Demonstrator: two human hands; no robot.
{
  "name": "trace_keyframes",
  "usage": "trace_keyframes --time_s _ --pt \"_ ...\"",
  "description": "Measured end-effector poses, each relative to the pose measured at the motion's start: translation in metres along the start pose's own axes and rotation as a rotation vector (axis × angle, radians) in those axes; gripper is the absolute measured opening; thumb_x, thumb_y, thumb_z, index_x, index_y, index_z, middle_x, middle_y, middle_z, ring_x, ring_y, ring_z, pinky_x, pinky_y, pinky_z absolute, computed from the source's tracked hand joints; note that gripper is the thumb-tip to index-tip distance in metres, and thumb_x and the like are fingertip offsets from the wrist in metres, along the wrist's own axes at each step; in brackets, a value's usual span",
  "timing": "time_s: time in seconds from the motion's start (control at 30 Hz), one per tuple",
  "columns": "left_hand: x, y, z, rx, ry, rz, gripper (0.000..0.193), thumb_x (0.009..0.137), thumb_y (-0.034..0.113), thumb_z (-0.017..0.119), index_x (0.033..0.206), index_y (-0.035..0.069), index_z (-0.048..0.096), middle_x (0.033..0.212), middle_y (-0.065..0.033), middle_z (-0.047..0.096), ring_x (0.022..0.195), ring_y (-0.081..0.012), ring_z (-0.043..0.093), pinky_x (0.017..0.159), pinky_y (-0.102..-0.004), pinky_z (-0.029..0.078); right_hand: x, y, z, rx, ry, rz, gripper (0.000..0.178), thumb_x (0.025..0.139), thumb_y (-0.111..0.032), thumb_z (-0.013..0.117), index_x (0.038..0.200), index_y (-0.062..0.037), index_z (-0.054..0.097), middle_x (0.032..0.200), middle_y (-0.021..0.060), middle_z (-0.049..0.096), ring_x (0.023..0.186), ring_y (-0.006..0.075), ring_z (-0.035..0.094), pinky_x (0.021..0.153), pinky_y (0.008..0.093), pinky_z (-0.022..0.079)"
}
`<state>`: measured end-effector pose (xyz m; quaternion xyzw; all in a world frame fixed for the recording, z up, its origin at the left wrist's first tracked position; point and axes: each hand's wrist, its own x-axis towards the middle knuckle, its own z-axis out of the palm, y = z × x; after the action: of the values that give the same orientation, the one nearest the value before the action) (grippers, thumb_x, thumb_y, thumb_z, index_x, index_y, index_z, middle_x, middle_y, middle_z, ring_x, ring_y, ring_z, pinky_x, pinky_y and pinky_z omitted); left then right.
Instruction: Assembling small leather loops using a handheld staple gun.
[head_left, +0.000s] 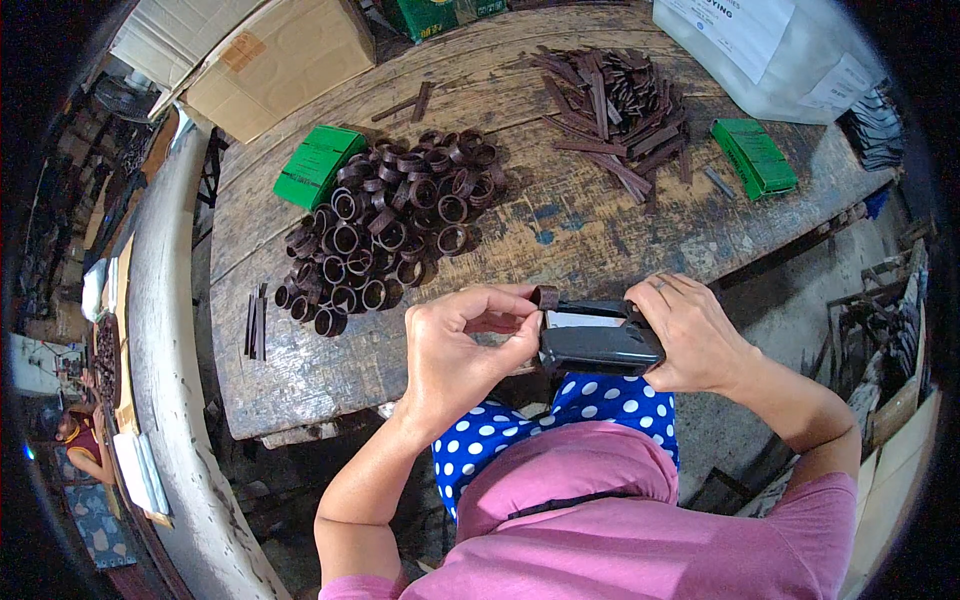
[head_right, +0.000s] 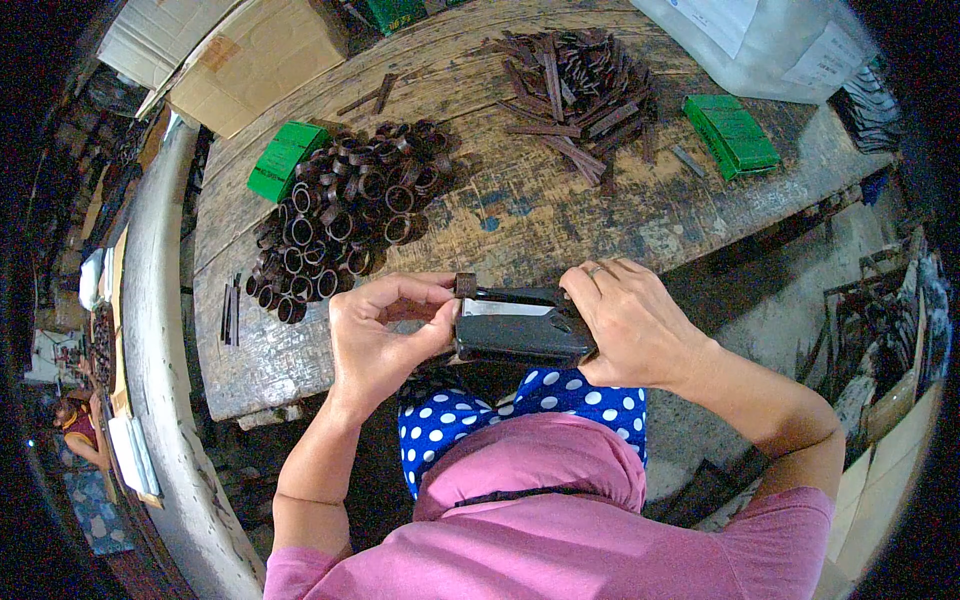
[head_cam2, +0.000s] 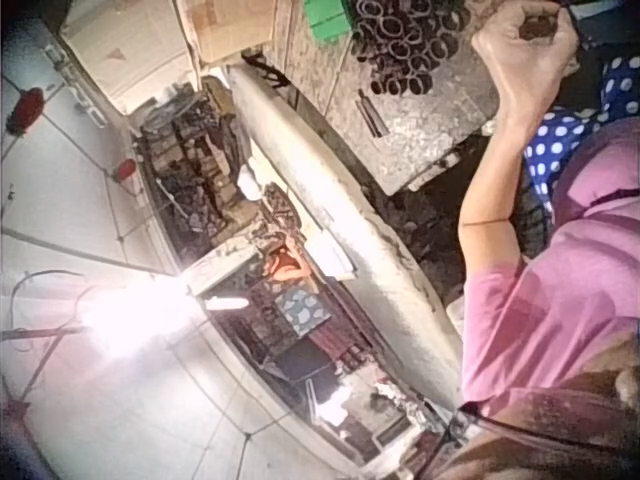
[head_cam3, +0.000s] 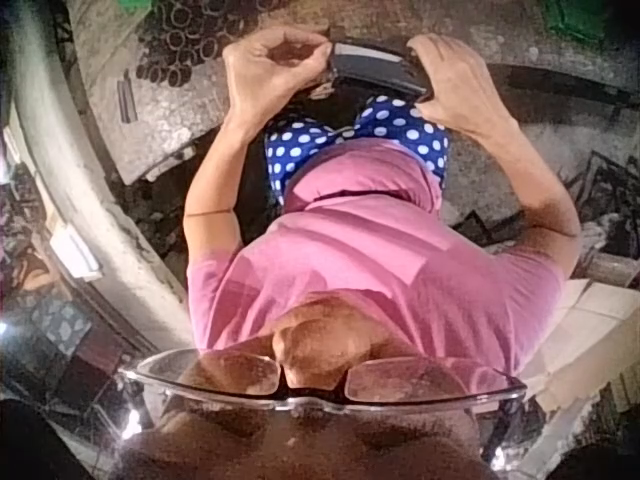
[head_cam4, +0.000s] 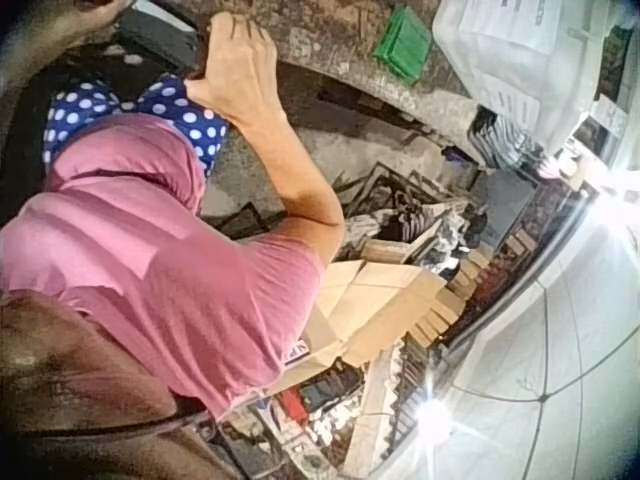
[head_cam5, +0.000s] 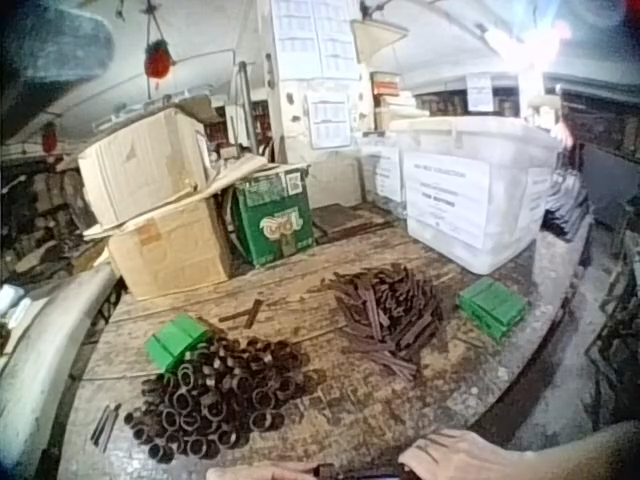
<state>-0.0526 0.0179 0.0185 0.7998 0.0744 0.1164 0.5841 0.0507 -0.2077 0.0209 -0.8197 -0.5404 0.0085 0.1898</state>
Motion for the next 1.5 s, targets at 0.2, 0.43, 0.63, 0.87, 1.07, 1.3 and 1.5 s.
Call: trace_keyframes --time_s 0.2,0.43,0.63,0.87,1.07,1.3,1.5 --pt "0.000 0.004 -0.001 0.023 -0.026 -0.011 0.010 0.075 0.000 0.071 0.084 -0.004 0.068 0.096 -0.0172 0.068 0.078 -0.0162 0.067 0.068 -0.0270 0.057 0.000 0.000 0.001 -0.008 0.035 -0.014 0.045 0.054 -0.015 0.068 0.090 -0.0008 0.046 0.078 0.0171 0.055 0.073 0.0366 0.056 0.070 0.0425 0.046" --pt "-0.002 0.001 -0.002 0.010 -0.021 -0.005 0.012 0.074 0.004 0.071 0.083 -0.003 0.069 0.092 -0.0160 0.070 0.075 -0.0169 0.070 0.067 -0.0264 0.056 -0.001 -0.003 0.002 -0.009 0.030 -0.012 0.045 0.054 -0.015 0.068 0.090 -0.0006 0.047 0.079 0.0172 0.054 0.075 0.0362 0.057 0.071 0.0429 0.046" --pt "-0.001 0.003 -0.004 -0.001 -0.060 -0.034 0.010 0.075 0.000 0.071 0.083 -0.005 0.068 0.095 -0.0170 0.068 0.076 -0.0152 0.067 0.069 -0.0263 0.056 -0.001 -0.003 0.002 -0.026 0.018 -0.018 0.046 0.053 -0.016 0.068 0.091 -0.0004 0.047 0.080 0.0178 0.054 0.075 0.0363 0.057 0.071 0.0430 0.046" --pt "-0.001 0.003 -0.008 -0.167 -0.060 -0.086 0.011 0.082 0.004 0.067 0.089 -0.004 0.068 0.097 -0.0166 0.068 0.078 -0.0158 0.068 0.069 -0.0258 0.056 -0.006 0.004 0.010 0.027 -0.002 0.039 0.047 0.051 -0.016 0.069 0.091 -0.0007 0.048 0.077 0.0175 0.056 0.074 0.0367 0.058 0.068 0.0435 0.047" --pt "-0.009 -0.030 0.006 -0.709 0.130 -0.262 0.033 0.097 0.033 0.046 0.088 0.003 0.055 0.098 -0.0219 0.066 0.087 -0.0255 0.067 0.077 -0.0368 0.055 -0.008 -0.022 0.020 0.606 0.039 0.204 0.038 0.062 -0.020 0.076 0.087 0.0013 0.057 0.070 0.0139 0.059 0.060 0.0296 0.060 0.056 0.0366 0.047" --pt "-0.053 -0.006 0.081 -1.351 -0.121 -0.347 0.073 0.094 0.062 0.017 0.124 0.001 0.046 0.124 -0.0164 0.052 0.114 -0.0245 0.050 0.102 -0.0371 0.037 -0.023 -0.075 0.065 1.449 0.086 0.259 0.053 0.071 -0.018 0.081 0.111 0.0016 0.053 0.112 0.0102 0.056 0.103 0.0183 0.054 0.092 0.0330 0.040" --pt "-0.038 0.011 0.074 -1.204 0.028 -0.187 0.075 0.094 0.063 0.020 0.132 -0.001 0.035 0.124 -0.0164 0.050 0.118 -0.0248 0.047 0.102 -0.0387 0.034 0.000 -0.076 0.046 1.419 0.250 0.249 0.024 0.075 -0.012 0.074 0.088 -0.0022 0.057 0.082 0.0065 0.059 0.080 0.0173 0.058 0.073 0.0298 0.045"
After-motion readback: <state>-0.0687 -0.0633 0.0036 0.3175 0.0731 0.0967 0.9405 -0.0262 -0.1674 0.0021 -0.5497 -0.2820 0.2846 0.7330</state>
